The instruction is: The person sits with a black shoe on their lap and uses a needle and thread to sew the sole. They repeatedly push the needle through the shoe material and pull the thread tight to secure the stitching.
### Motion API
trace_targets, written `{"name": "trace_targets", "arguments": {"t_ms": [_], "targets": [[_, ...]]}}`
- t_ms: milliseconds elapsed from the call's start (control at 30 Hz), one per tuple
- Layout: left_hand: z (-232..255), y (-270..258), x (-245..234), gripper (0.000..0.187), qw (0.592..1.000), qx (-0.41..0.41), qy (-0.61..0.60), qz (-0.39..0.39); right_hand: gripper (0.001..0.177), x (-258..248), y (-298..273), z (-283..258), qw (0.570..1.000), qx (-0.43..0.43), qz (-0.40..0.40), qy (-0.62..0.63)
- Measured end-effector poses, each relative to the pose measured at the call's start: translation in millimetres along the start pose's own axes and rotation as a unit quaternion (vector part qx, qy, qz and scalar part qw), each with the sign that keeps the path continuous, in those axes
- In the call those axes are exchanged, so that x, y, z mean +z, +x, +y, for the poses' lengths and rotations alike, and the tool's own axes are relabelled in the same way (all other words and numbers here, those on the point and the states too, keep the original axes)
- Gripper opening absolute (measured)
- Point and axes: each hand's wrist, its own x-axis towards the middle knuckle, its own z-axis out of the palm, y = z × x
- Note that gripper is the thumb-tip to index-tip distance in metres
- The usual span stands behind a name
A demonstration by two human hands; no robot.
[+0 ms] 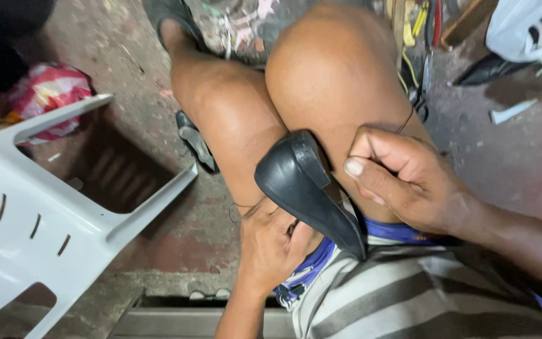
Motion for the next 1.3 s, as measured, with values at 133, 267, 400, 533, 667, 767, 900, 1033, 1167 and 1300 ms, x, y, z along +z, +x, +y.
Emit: {"name": "trace_targets", "arguments": {"t_ms": [133, 267, 400, 533, 667, 767, 900, 1033, 1167, 1300], "targets": [[17.2, -2.6, -6.5, 0.047, 0.998, 0.013, -0.061, 0.004, 0.020, 0.8, -3.0, -6.8, 1.000, 0.009, 0.000, 0.017], [14.5, -18.7, 22.6, 0.021, 0.998, -0.031, -0.017, 0.050, 0.016, -3.3, -16.5, -16.4, 0.995, -0.090, -0.026, 0.041], [-12.5, -33.8, 26.9, 0.029, 0.891, -0.227, -0.391, 0.048, 0.022, -21.5, -21.7, -9.9, 0.986, -0.160, 0.035, -0.032], [-28.6, -48.3, 26.9, 0.032, 0.852, -0.145, -0.500, 0.056, 0.027, -56.8, -38.2, 12.7, 0.973, -0.122, 0.170, -0.095], [-33.6, -43.4, 24.5, 0.038, 0.827, -0.108, -0.550, 0.040, 0.026, -97.2, -29.8, 64.7, 0.968, -0.019, 0.241, -0.070], [-34.6, -43.0, 26.7, 0.044, 0.792, -0.110, -0.598, 0.047, 0.026, -96.5, -42.9, 90.7, 0.954, -0.025, 0.277, -0.112], [-40.2, -45.6, 26.2, 0.045, 0.784, -0.101, -0.612, 0.028, 0.041, -84.0, -35.1, 80.2, 0.988, 0.033, 0.147, -0.040], [-45.5, -50.4, 28.2, 0.039, 0.801, -0.075, -0.594, 0.022, 0.038, -31.0, -65.6, 20.7, 0.935, -0.012, 0.057, -0.349], [-43.7, -50.2, 28.0, 0.040, 0.820, -0.088, -0.565, 0.023, 0.049, 8.5, -57.9, -13.1, 0.885, -0.241, -0.007, -0.398], [-42.6, -47.9, 27.2, 0.038, 0.826, -0.091, -0.555, 0.026, 0.048, 16.3, -51.3, -19.9, 0.926, -0.156, -0.050, -0.341]]}}
